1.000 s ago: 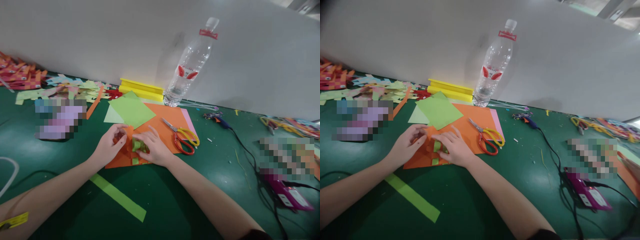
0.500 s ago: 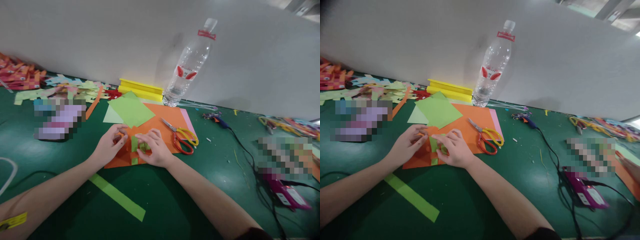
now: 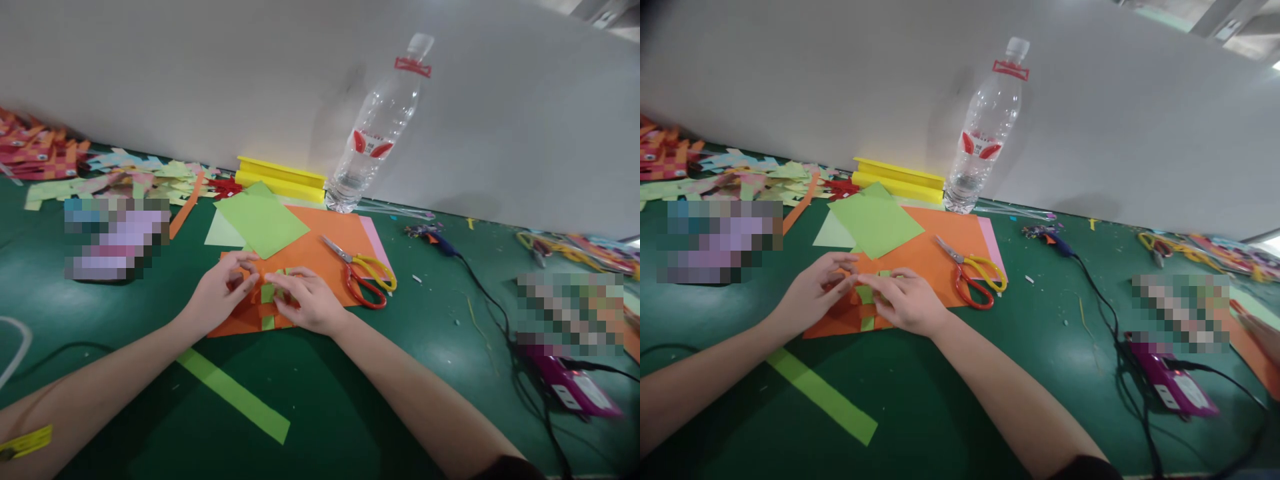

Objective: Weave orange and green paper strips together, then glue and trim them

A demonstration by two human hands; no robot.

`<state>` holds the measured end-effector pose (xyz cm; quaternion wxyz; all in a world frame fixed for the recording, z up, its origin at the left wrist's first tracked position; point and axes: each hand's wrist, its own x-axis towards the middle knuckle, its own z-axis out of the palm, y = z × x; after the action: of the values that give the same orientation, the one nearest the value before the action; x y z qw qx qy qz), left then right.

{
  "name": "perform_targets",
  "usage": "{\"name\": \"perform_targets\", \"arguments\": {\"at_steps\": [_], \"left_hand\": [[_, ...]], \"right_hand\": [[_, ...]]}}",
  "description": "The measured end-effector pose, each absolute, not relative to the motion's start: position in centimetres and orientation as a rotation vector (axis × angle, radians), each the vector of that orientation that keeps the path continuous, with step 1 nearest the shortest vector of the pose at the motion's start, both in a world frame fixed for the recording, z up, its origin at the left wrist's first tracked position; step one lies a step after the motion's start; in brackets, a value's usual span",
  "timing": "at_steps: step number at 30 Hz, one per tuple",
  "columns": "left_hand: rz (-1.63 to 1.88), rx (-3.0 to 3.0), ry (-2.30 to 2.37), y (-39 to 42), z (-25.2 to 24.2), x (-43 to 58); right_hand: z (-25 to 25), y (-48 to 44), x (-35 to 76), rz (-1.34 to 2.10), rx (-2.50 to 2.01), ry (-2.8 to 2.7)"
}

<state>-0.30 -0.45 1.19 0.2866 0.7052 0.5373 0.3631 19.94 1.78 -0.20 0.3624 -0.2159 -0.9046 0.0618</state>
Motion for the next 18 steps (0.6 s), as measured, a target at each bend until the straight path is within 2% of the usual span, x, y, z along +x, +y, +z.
{"name": "perform_targets", "arguments": {"at_steps": [18], "left_hand": [[0.981,1.853,1.42,-0.47,1.17,-0.27]], "right_hand": [[0.3,1.61,20.38,0.184,-0.509,-2.394]]}}
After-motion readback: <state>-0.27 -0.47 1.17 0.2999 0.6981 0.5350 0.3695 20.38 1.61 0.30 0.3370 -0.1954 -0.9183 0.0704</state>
